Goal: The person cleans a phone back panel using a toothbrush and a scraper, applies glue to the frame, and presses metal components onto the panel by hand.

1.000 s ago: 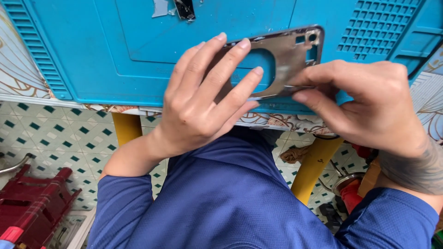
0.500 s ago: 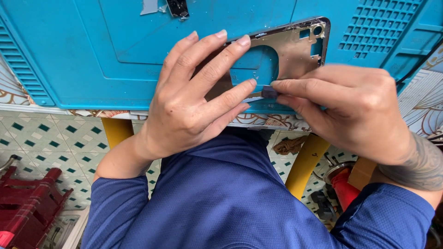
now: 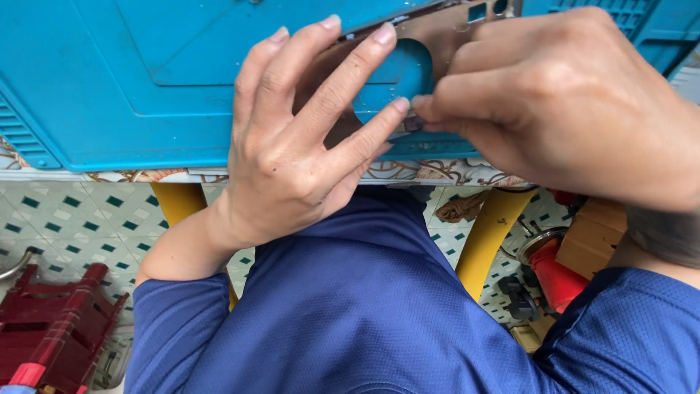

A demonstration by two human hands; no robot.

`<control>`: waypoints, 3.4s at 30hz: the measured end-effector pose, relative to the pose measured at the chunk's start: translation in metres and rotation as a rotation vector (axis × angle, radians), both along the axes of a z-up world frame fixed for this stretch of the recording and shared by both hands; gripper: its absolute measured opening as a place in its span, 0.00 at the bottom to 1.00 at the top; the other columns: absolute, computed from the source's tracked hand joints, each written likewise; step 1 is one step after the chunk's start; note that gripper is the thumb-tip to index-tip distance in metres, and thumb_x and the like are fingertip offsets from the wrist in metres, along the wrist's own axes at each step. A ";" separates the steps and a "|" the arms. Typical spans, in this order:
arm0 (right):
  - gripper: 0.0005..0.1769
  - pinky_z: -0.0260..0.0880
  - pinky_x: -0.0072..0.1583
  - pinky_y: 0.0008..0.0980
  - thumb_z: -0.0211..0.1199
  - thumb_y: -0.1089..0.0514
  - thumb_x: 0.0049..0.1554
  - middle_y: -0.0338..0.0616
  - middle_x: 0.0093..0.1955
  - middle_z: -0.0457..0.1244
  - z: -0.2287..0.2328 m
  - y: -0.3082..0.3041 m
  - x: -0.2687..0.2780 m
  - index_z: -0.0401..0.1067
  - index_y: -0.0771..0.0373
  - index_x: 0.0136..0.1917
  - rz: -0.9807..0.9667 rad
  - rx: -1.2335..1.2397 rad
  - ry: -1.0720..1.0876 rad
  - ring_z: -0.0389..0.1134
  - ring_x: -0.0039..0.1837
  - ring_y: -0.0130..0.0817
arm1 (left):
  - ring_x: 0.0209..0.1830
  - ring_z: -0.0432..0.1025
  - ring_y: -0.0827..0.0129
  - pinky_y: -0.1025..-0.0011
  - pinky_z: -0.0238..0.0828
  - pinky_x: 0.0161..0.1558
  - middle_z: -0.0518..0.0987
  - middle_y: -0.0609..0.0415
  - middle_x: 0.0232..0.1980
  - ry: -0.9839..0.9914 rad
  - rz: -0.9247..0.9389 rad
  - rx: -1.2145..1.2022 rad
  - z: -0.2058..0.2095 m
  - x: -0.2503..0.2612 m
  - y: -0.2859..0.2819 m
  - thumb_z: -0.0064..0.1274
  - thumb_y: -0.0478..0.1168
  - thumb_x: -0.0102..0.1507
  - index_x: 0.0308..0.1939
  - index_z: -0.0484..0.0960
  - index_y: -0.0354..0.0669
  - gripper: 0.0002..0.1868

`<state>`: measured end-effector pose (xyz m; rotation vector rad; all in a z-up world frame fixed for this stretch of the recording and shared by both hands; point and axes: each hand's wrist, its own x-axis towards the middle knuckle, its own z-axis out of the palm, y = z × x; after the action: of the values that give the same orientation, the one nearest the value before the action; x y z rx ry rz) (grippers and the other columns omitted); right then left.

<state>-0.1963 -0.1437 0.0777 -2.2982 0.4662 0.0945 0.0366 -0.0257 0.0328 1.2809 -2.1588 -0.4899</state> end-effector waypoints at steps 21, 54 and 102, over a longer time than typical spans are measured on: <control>0.07 0.64 0.45 0.44 0.67 0.65 0.71 0.46 0.43 0.66 -0.007 0.007 -0.013 0.75 0.62 0.48 -0.018 -0.049 -0.029 0.69 0.46 0.47 | 0.69 0.66 0.38 0.39 0.67 0.64 0.73 0.43 0.70 0.053 -0.020 0.030 -0.003 0.002 0.003 0.61 0.40 0.77 0.58 0.88 0.48 0.07; 0.09 0.59 0.40 0.36 0.73 0.69 0.68 0.45 0.34 0.63 -0.025 0.094 -0.020 0.75 0.70 0.47 -0.604 -0.111 -0.172 0.62 0.35 0.37 | 0.69 0.66 0.35 0.38 0.66 0.65 0.72 0.37 0.69 0.032 0.016 0.010 0.000 -0.003 0.006 0.65 0.41 0.76 0.54 0.89 0.41 0.08; 0.06 0.62 0.54 0.46 0.75 0.66 0.69 0.50 0.46 0.70 -0.025 0.054 0.000 0.82 0.69 0.49 -0.365 -0.248 -0.274 0.62 0.46 0.50 | 0.70 0.68 0.36 0.41 0.62 0.69 0.74 0.39 0.69 0.063 -0.039 0.086 -0.003 0.007 0.001 0.75 0.42 0.75 0.57 0.86 0.40 0.14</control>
<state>-0.1959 -0.0893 0.0530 -2.3742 0.7779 -0.4756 0.0439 -0.0246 0.0302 1.2540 -2.1341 -0.6369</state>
